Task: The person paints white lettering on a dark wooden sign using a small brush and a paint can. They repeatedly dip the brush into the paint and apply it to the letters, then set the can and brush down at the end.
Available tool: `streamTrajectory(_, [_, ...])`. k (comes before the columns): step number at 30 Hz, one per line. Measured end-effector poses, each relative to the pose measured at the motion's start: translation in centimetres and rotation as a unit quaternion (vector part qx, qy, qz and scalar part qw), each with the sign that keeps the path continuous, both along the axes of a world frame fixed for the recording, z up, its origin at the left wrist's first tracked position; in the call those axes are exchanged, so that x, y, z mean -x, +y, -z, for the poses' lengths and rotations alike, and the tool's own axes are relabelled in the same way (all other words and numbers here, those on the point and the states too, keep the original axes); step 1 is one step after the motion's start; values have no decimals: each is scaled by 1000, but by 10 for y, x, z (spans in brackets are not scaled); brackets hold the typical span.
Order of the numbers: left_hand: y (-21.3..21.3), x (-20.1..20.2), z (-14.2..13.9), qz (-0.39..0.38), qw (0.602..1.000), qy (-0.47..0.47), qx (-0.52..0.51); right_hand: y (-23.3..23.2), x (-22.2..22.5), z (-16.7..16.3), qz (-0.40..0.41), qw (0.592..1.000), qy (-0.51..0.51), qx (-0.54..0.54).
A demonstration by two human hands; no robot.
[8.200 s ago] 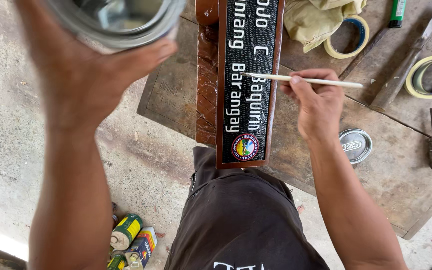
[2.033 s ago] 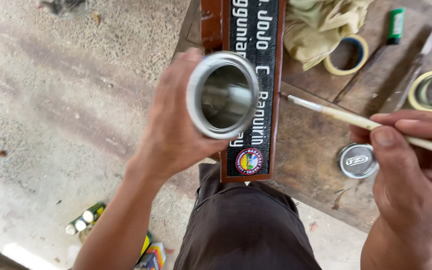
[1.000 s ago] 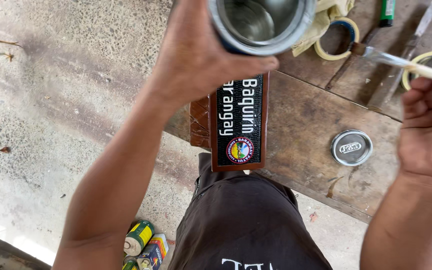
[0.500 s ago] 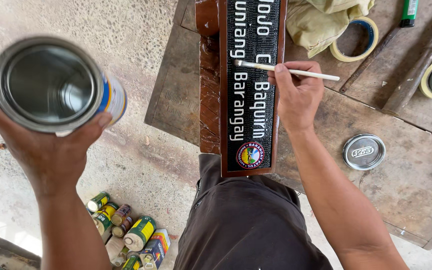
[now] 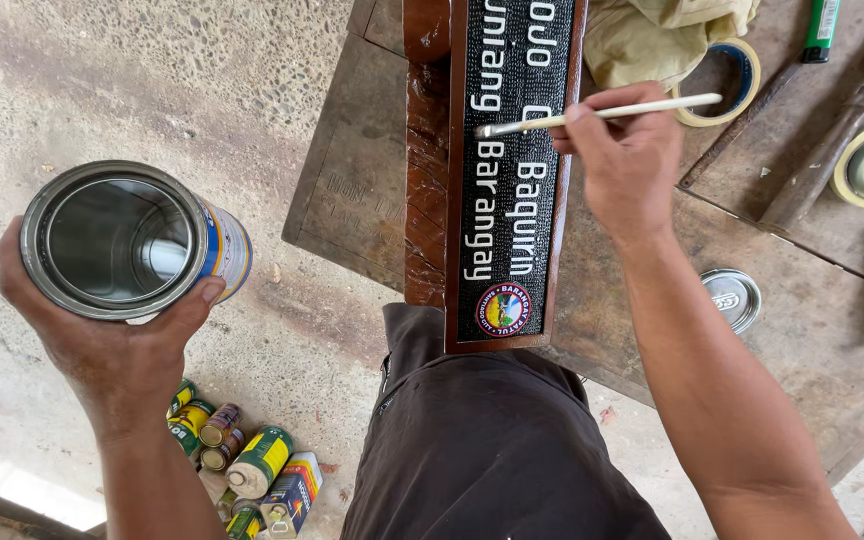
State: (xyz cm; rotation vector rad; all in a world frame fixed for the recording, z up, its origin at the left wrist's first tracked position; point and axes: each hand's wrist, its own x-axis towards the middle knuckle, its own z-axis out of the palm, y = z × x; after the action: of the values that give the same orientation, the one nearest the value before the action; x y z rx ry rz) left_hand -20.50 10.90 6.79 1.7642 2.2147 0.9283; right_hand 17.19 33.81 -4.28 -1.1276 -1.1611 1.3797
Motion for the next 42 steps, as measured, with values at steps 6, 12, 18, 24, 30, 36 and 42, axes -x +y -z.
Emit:
streamTrajectory(6, [4, -7, -2, 10, 1000, -22, -12, 2, -1, -1, 4, 999, -35, 0])
streamTrajectory(12, [7, -11, -4, 13, 999, -35, -12, -5, 2, 0, 30, 999, -25, -11])
streamTrajectory(18, [8, -16, -11, 12, 1000, 4, -5, -22, 12, 5, 70, 997, 30, -30])
streamTrajectory(24, [12, -24, -23, 32, 996, 78, -7, -19, 7, -1, 97, 994, 52, -23])
streamTrajectory(30, [35, -29, -35, 99, 992, 66, -34, -16, 7, -1, 63, 998, -12, -21])
streamTrajectory(36, [85, -59, -44, 215, 972, 18, -88, -18, -32, -19, 73, 996, -20, -52])
streamTrajectory(42, [147, -109, -34, 323, 938, -8, -121, -39, -130, -80, 15, 989, -24, -142])
